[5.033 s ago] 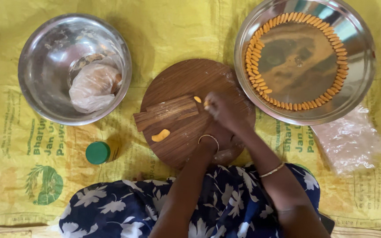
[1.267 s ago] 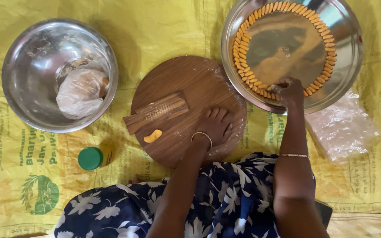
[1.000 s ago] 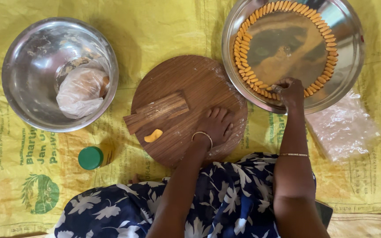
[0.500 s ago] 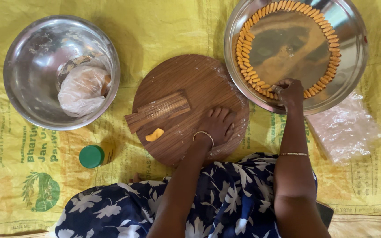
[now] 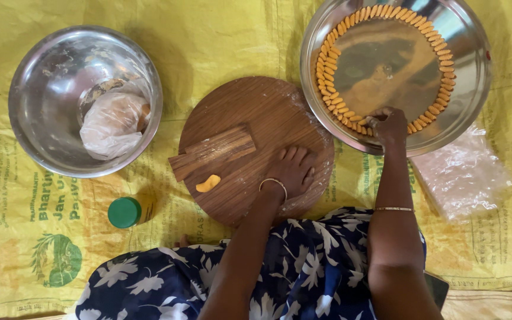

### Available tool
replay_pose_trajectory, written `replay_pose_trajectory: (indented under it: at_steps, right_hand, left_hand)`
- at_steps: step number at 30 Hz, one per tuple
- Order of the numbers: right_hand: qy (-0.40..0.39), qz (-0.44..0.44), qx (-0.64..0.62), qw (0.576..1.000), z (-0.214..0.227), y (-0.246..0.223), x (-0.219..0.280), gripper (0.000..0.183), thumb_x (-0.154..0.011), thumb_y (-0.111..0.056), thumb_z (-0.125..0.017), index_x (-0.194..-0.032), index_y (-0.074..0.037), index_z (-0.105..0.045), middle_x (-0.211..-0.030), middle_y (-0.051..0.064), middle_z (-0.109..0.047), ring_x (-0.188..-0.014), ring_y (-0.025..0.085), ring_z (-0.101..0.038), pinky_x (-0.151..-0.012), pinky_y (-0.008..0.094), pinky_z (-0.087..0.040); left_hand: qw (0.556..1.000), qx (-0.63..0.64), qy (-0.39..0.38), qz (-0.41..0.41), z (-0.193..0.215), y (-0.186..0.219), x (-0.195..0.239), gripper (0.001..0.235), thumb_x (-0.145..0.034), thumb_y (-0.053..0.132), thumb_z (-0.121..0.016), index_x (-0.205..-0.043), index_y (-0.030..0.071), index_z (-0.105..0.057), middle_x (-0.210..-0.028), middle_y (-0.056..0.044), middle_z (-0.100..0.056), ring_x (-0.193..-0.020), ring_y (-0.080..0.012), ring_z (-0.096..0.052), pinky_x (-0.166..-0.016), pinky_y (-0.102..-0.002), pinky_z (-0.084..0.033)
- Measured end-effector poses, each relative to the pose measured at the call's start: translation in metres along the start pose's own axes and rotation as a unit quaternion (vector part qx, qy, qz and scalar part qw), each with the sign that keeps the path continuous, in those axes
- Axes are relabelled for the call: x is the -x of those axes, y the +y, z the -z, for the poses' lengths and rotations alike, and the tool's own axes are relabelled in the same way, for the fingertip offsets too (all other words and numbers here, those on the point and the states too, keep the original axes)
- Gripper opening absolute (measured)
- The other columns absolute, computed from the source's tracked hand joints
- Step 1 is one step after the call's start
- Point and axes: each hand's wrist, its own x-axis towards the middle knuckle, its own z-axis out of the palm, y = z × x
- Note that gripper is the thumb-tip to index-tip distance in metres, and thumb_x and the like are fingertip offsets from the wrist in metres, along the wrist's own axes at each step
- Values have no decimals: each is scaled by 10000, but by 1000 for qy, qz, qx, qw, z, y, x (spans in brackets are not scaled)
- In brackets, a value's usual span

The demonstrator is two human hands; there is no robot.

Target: The person sits on the floor and shapes small pieces of yellow dough into elongated forms using a wooden grooved tool. They roll the dough between palms, press it into the tool, and place the finished pieces onto a metal tray.

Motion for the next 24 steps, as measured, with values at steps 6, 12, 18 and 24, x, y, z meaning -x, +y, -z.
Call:
replay_pose_trajectory:
  at_steps: [6,12,18,24]
  right_hand:
    - [6,-12,-7,1000,0,-6,5,135,-860,-72,-823,-991,-50,-798,-932,94,-786,-810,200,-737,-740,340,-565]
    - [81,51,106,990,0,-19,14,122,-846,-84,-794,-967,-101,-796,-925,101,-766,-942,302,-678,-867,452,-523]
    - [162,231,155,947,-17,-64,51,145,-923,-79,-752,-1060,-128,-742,-1024,114,-651,-1052,351,-578,-935,494,-451]
    - [76,313,47,946,-53,-126,127,128,-969,-62,-667,-1077,-113,-713,-1092,124,-680,-1081,366,-585,-975,493,-464]
  left_hand:
    - [1000,-9,-2,-4,2,0,-2,500,-1007,370,-437,-1393,61,-512,-1349,-135,-488,-1269,-287,-435,-1094,-453,-331]
    - [1000,-5,-25,3,2,-1,1,455,-1013,355,-439,-1348,70,-552,-1373,-127,-487,-1315,-282,-425,-1129,-441,-327]
    - [998,-1,56,-18,-14,-2,6,497,-980,263,-510,-1443,83,-528,-1440,-118,-496,-1347,-298,-434,-1168,-448,-321]
    - [994,-55,65,-62,-6,-7,43,490,-890,247,-584,-1362,114,-589,-1470,-81,-531,-1343,-259,-488,-1126,-447,-389]
